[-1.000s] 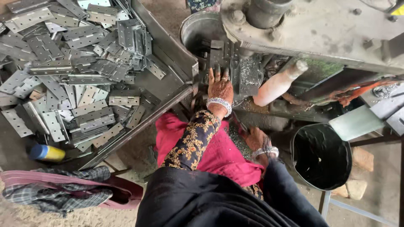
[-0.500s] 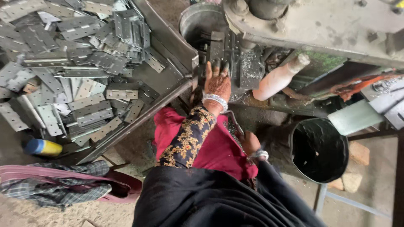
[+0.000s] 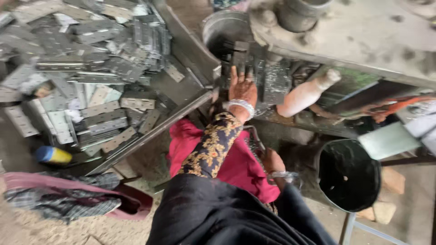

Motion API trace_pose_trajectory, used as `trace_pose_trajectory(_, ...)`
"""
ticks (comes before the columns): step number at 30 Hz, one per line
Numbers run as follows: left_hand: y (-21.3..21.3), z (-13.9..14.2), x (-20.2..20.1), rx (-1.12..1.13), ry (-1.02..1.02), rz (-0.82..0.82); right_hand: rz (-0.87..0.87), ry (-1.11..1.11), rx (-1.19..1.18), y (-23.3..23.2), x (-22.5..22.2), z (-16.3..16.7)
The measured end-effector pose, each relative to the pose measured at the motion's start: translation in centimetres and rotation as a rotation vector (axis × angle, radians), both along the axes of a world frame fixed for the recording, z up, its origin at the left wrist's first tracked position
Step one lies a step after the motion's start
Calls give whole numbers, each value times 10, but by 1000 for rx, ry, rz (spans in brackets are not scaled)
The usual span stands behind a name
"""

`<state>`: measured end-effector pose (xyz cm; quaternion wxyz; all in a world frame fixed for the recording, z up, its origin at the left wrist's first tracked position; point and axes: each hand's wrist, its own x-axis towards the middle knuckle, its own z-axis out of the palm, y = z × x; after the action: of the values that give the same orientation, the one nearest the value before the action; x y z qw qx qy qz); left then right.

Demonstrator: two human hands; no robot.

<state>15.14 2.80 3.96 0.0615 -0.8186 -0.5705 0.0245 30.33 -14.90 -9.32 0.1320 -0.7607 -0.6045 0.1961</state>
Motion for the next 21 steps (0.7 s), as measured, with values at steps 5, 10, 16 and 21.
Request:
trace_pose_trajectory(5,6,12,2,-192,-52,37,30,-77,-52,10,10,-6)
trace_pose_trajectory(10,25,1,15,71,-132,70,-29,-19,-15,-6,0,-17)
trace_pose_trajectory(16,18,-16,7,-55,-61,10,-8,-189,-130,-13,-7,11)
trace_pose_trajectory(21,-51,-53,-35,337,-189,-222,62,-246,16,7,-12,70)
